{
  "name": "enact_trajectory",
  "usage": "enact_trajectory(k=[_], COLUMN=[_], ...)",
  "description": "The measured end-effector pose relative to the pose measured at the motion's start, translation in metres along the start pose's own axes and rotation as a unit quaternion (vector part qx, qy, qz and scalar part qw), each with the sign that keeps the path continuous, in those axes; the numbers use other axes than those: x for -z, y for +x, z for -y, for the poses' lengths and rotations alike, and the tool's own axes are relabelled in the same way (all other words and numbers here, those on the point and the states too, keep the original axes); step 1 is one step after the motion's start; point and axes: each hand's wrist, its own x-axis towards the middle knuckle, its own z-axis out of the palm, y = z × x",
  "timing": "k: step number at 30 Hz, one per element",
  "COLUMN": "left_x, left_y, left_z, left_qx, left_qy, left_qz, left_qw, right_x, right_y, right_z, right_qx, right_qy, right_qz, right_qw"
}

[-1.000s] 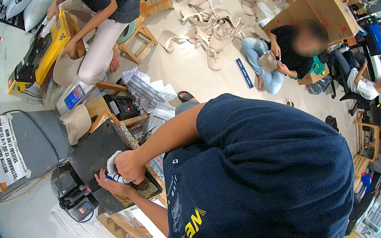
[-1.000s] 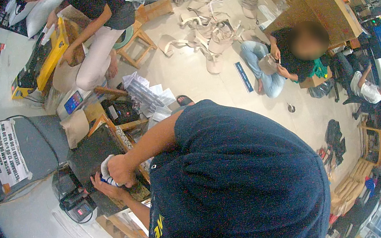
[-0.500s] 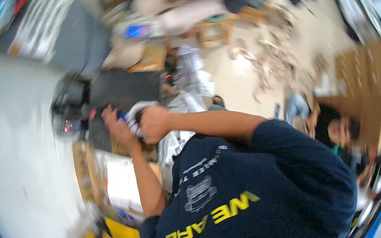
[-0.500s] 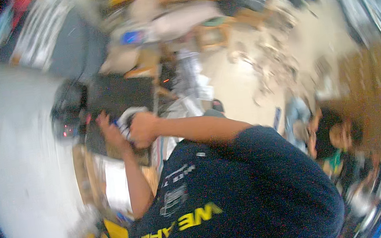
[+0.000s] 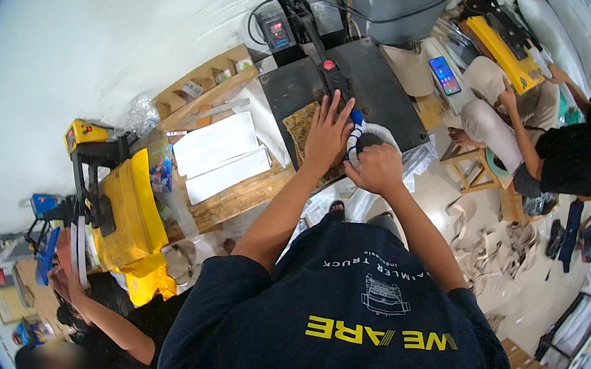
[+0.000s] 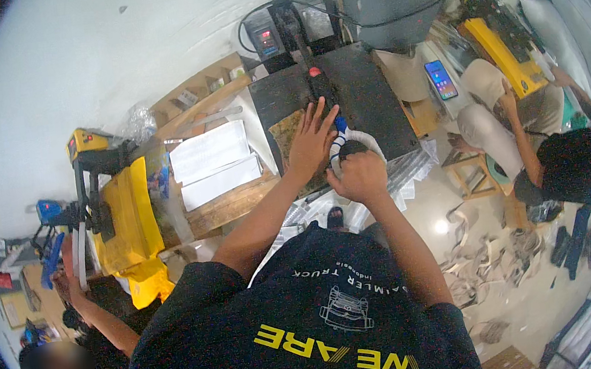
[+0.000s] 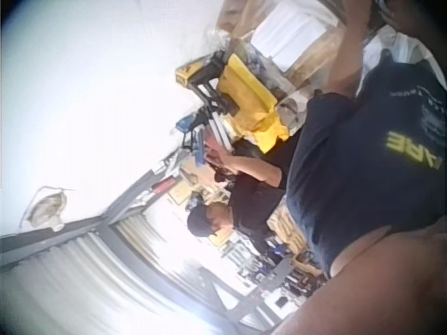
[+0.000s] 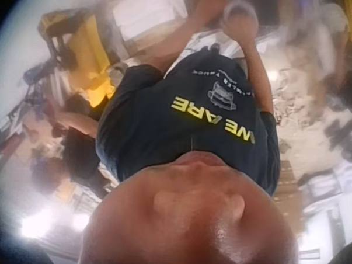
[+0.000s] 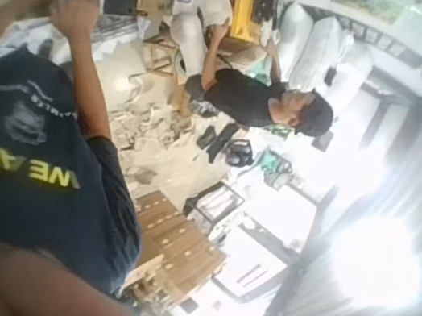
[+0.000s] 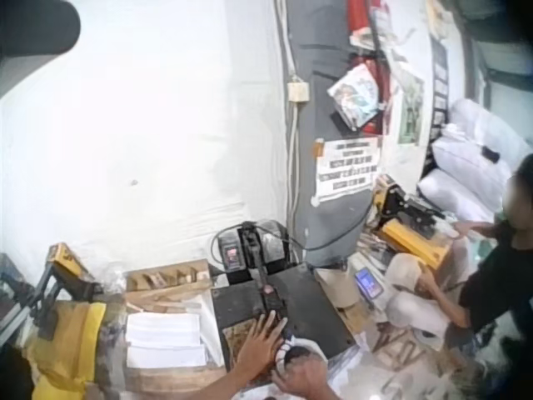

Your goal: The person aligns translucent printed sheets on a red board, peels the backing from a sheet, and pulls down the handle of a heat press onto a piece of fabric.

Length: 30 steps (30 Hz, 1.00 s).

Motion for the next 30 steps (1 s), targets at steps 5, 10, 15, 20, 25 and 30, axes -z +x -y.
enact_trajectory(k=[5, 10, 15, 20, 25, 30], left_x=[-0.022, -0.031, -0.037, -0.033, -0.032, -0.014], left_y=[0.0, -0.001, -0.008, -0.011, -0.017, -0.019], left_z=[0.014, 0.016, 0.022, 0.02, 0.016, 0.006], left_qx=[0.104, 0.193, 0.199, 0.19, 0.193, 0.206], left_qy=[0.02, 0.115, 0.138, 0.123, 0.115, 0.109], left_qz=[-0.074, -0.071, -0.067, -0.06, -0.046, -0.049], left_qw=[0.992, 0.972, 0.968, 0.972, 0.974, 0.971], right_x=[0.0, -0.006, -0.004, -0.002, -0.002, -0.002], right_y=[0.001, 0.003, 0.002, 0.003, 0.004, 0.004], right_z=[-0.003, -0.005, -0.001, -0.001, 0.0, 0.0], right_qx=[0.015, 0.006, 0.003, 0.003, 0.009, 0.008], right_qy=[-0.009, -0.017, -0.014, -0.016, -0.012, -0.015], right_qz=[-0.027, -0.037, -0.03, -0.012, -0.023, -0.019], right_qw=[0.999, 0.999, 0.999, 1.0, 1.0, 1.0])
